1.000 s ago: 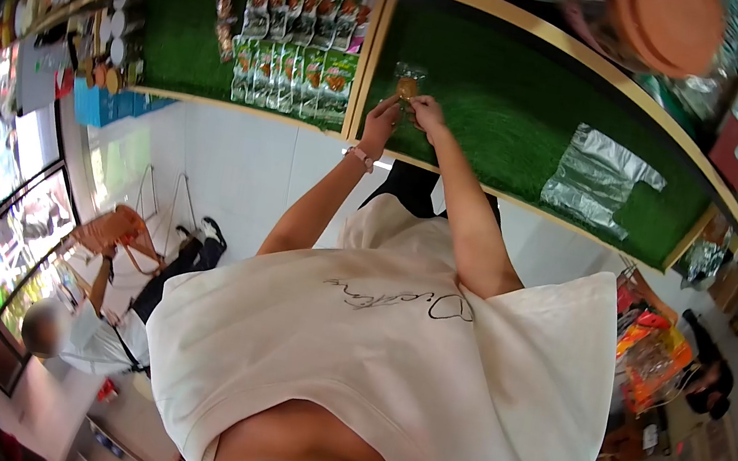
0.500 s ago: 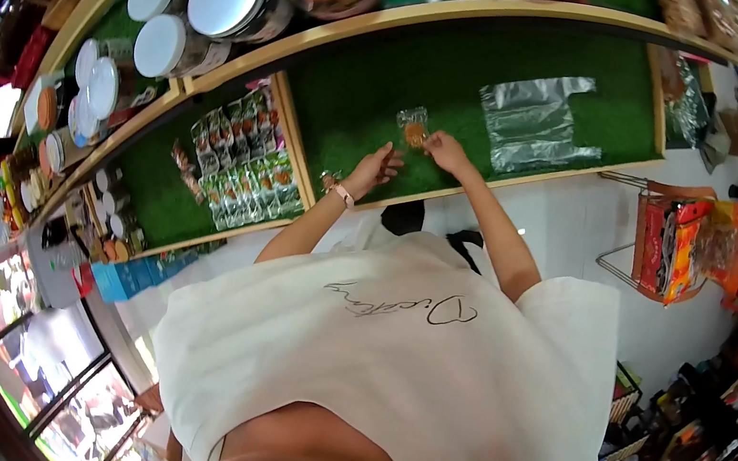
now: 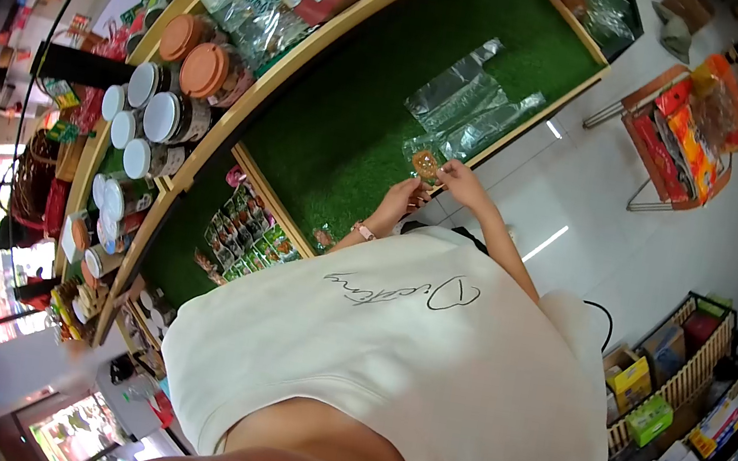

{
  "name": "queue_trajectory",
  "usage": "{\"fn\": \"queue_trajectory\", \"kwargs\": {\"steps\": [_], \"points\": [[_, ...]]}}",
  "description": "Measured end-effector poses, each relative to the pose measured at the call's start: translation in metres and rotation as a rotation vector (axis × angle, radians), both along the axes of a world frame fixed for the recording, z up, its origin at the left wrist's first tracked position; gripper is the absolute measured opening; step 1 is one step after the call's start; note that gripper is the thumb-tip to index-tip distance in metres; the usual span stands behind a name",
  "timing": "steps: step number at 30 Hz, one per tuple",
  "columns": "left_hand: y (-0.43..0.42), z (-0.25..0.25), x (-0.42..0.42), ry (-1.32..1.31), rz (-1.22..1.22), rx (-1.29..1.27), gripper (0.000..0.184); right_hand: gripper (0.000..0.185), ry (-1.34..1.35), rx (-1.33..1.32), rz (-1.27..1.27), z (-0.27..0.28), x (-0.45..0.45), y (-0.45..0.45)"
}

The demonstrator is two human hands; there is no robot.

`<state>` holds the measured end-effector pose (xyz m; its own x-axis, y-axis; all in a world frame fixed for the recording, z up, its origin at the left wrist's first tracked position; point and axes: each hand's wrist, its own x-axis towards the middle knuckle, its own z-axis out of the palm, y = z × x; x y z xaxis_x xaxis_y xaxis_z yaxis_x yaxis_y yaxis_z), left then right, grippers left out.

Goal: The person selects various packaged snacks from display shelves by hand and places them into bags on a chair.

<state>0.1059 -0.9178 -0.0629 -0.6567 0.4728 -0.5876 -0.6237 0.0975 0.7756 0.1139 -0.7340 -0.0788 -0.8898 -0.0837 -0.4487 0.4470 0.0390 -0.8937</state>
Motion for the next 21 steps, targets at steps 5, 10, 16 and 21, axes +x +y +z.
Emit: {"fn": "queue_trajectory", "kwargs": {"steps": [5, 10, 16, 21], "points": [[0.035, 0.0, 0.011, -0.05, 0.001, 0.05, 0.033, 0.015, 0.032, -0.099, -0.008, 0.015, 0.016, 0.038], [0.082, 0.011, 0.018, -0.01, -0.082, 0.032, 0.032, 0.017, 0.019, -0.126, -0.034, 0.017, 0.036, 0.083], [0.153, 0.022, 0.029, -0.036, -0.11, 0.095, 0.028, 0.025, -0.012, -0.096, -0.093, 0.039, 0.062, 0.149], [0.221, 0.021, 0.046, -0.04, -0.247, 0.216, 0.026, 0.032, 0.003, -0.166, -0.109, 0.051, 0.099, 0.201]]}}
